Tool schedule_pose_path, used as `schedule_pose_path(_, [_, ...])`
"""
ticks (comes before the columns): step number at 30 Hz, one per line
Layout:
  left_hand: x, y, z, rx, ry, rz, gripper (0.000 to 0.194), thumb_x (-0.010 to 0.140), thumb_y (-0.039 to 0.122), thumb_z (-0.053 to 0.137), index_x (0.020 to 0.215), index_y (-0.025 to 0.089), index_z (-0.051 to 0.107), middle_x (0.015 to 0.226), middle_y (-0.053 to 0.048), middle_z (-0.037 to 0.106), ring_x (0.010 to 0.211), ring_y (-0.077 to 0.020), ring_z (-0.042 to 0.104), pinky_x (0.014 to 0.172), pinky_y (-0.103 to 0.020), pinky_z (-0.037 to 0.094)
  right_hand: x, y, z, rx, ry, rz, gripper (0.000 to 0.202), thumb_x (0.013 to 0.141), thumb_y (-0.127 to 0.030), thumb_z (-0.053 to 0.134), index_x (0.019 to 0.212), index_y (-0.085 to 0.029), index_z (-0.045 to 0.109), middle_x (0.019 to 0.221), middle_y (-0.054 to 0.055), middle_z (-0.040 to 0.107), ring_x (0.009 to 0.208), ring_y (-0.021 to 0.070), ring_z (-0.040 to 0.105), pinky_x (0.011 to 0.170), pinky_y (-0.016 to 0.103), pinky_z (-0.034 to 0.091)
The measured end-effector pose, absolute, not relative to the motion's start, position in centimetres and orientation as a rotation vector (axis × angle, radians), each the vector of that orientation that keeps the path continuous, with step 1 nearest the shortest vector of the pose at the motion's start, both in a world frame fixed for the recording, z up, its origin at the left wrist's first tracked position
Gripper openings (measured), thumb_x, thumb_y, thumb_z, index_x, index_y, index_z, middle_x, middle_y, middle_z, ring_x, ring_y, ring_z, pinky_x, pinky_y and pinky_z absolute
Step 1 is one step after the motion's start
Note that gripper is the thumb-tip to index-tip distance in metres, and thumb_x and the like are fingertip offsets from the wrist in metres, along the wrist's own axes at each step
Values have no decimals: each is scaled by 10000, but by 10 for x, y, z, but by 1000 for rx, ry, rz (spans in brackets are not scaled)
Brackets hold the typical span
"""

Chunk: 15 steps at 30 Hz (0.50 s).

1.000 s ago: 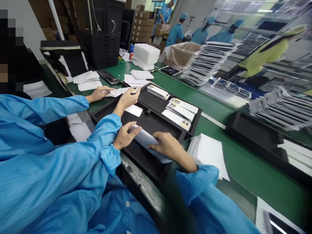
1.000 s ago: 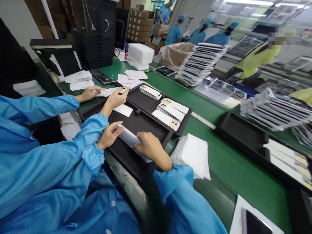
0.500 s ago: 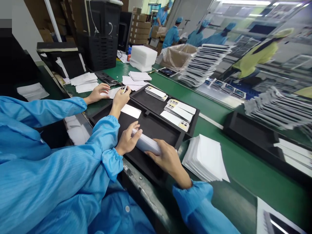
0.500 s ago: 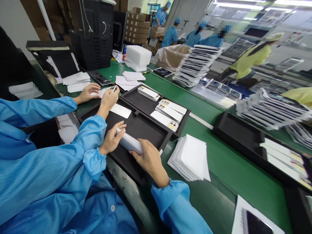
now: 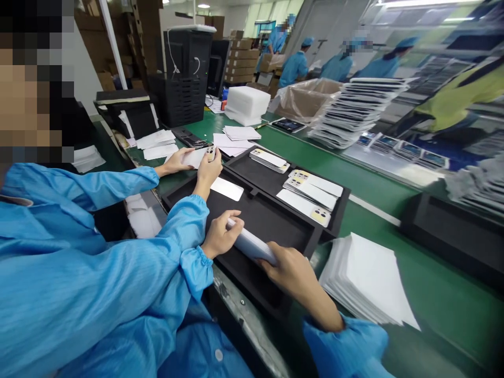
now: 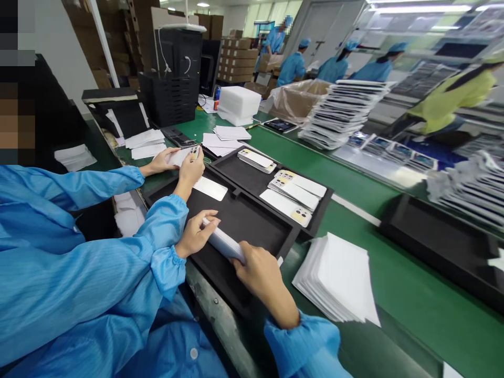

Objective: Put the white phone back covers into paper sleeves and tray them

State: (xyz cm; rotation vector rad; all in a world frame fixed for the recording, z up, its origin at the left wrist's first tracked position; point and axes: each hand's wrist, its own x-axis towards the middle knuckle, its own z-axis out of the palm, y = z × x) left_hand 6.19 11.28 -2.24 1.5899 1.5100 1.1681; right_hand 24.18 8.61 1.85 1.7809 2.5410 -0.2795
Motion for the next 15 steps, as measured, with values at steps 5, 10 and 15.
schedule_pose_path(5, [61, 108, -24, 1580, 1461, 1376, 581, 831, 349, 678, 1369, 293, 466, 1302, 26, 623, 1233, -234, 582, 1002, -365, 565, 263, 89, 25, 2132, 2651, -604, 154, 763, -374, 581, 749, -221, 590, 635, 62, 657, 613, 266, 639, 549, 326, 402])
schedule_pose_path(10, [70, 99, -12, 1683, 1303, 1266, 773, 742, 190, 773, 1411, 356, 423, 1331, 6, 606, 1222, -261, 584, 853, -387, 629, 280, 80, 28, 2567, 2102, -1927, 456, 613, -586, 722, 842, -204, 622, 769, 103, 711, 618, 284, 653, 526, 376, 505])
schedule_pose_path(15, [91, 86, -12, 1870, 1609, 1056, 654, 642, 317, 835, 1250, 374, 600, 1367, 55, 558, 1274, -415, 456, 727, -483, 587, 264, 60, 9, 2096, 1744, -2655, 530, 456, -616, 762, 800, -231, 644, 694, 103, 693, 528, 269, 625, 494, 392, 519])
